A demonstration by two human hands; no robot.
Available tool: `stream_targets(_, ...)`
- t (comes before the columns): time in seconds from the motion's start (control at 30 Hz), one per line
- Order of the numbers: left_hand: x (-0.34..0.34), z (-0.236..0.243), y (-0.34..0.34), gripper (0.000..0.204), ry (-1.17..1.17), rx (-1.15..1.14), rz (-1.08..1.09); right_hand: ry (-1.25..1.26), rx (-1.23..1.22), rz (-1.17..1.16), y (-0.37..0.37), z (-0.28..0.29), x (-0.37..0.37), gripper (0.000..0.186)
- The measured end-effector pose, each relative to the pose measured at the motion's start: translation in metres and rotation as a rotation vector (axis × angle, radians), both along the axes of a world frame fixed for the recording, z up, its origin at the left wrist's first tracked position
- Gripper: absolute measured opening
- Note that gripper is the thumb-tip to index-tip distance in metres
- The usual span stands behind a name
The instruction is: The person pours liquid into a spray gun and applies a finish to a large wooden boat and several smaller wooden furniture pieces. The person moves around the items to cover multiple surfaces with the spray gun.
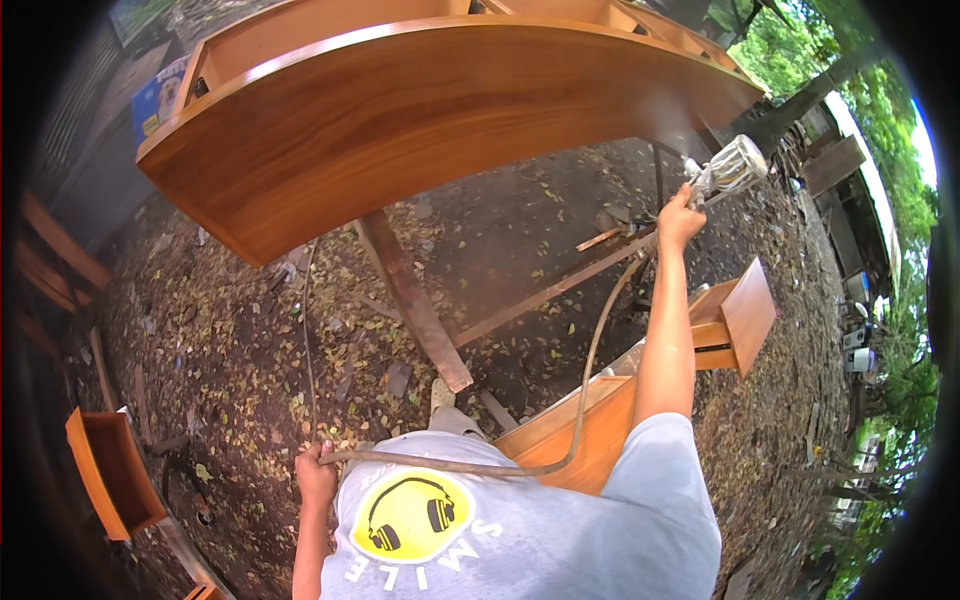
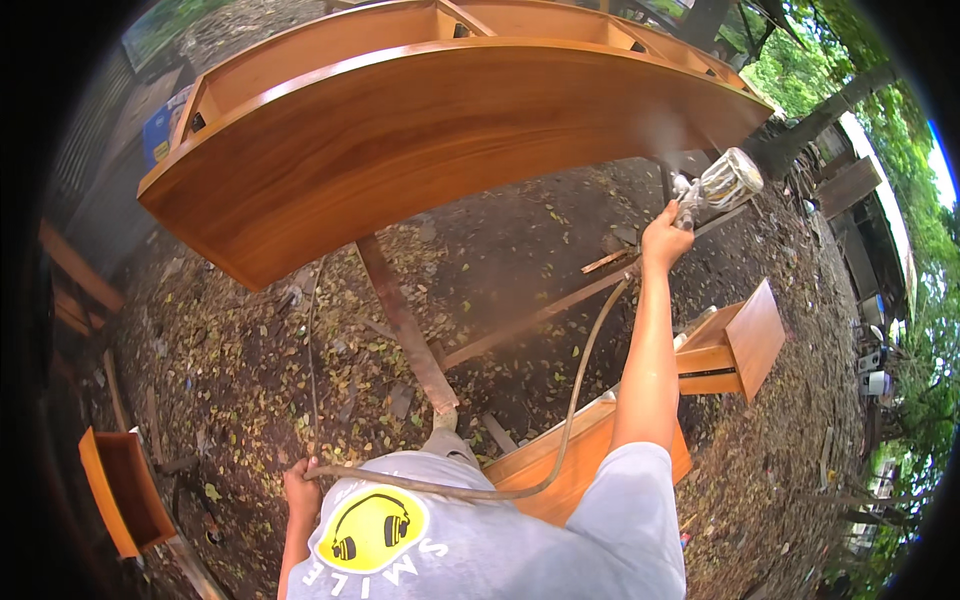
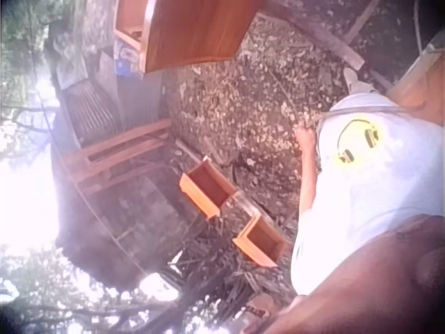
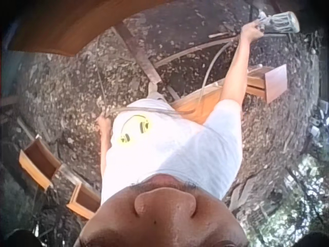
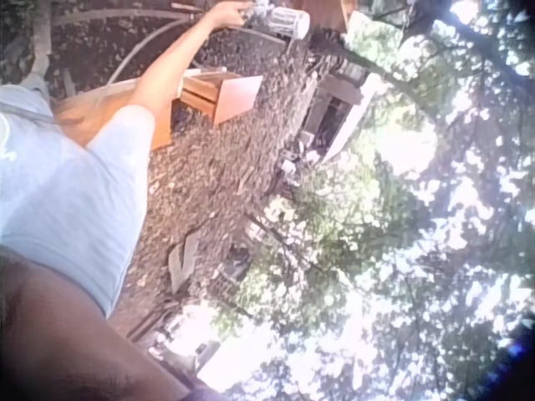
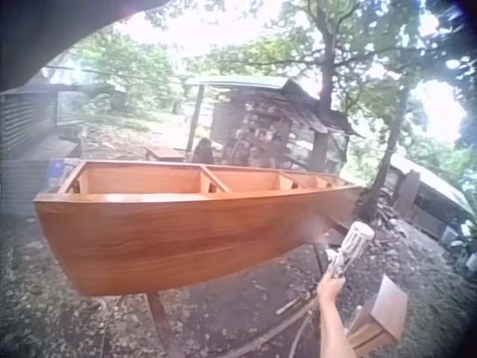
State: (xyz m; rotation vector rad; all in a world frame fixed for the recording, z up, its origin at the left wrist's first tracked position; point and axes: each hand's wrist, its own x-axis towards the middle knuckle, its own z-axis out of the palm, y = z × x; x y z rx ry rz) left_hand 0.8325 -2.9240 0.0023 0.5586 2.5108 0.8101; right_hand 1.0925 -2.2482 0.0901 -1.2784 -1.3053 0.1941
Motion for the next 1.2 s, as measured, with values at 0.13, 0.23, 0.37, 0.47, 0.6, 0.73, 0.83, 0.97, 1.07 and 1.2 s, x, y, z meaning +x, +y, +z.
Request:
stream_targets(0.13,0.005,0.010,-0.001,0.038,0.001,0.050,0.028,-0.105,-0.130,-0.195,-0.005,0.021,-0.009,0.039)
stream_targets(0.23,0.003,0.013,-0.007,0.038,-0.049,0.045,0.063,-0.024,-0.129,-0.128,-0.018,0.013,-0.006,0.036)
stream_targets(0.37,-0.005,0.002,-0.025,0.037,-0.053,0.063,0.031,0.126,-0.134,0.225,-0.069,-0.017,0.003,0.032)
stream_targets(0.47,-0.009,-0.007,-0.046,0.037,-0.051,0.045,0.007,0.354,-0.389,0.469,-0.170,0.006,-0.032,0.028)
stream_targets(0.6,-0.017,-0.004,-0.070,0.038,-0.034,0.020,-0.018,0.372,-0.495,0.669,-0.278,0.023,-0.071,0.028)
stream_targets(0.73,-0.026,0.005,-0.098,0.038,-0.063,-0.029,-0.017,0.225,-0.457,0.837,-0.352,0.011,-0.104,0.032)
stream_targets(0.83,-0.030,-0.001,-0.129,0.039,-0.094,-0.008,0.012,0.254,-0.441,1.010,-0.405,0.010,-0.130,0.027)
stream_targets(0.97,-0.024,0.005,-0.143,0.042,-0.054,-0.041,0.016,0.229,-0.421,1.273,-0.445,-0.004,-0.156,0.013)
stream_targets(1.07,-0.018,-0.001,-0.152,0.042,-0.068,-0.051,0.030,0.095,-0.318,1.392,-0.448,-0.012,-0.172,0.012)
stream_targets(1.2,-0.017,-0.003,-0.137,0.042,-0.086,-0.101,0.037,0.062,-0.124,1.240,-0.425,-0.014,-0.176,0.012)
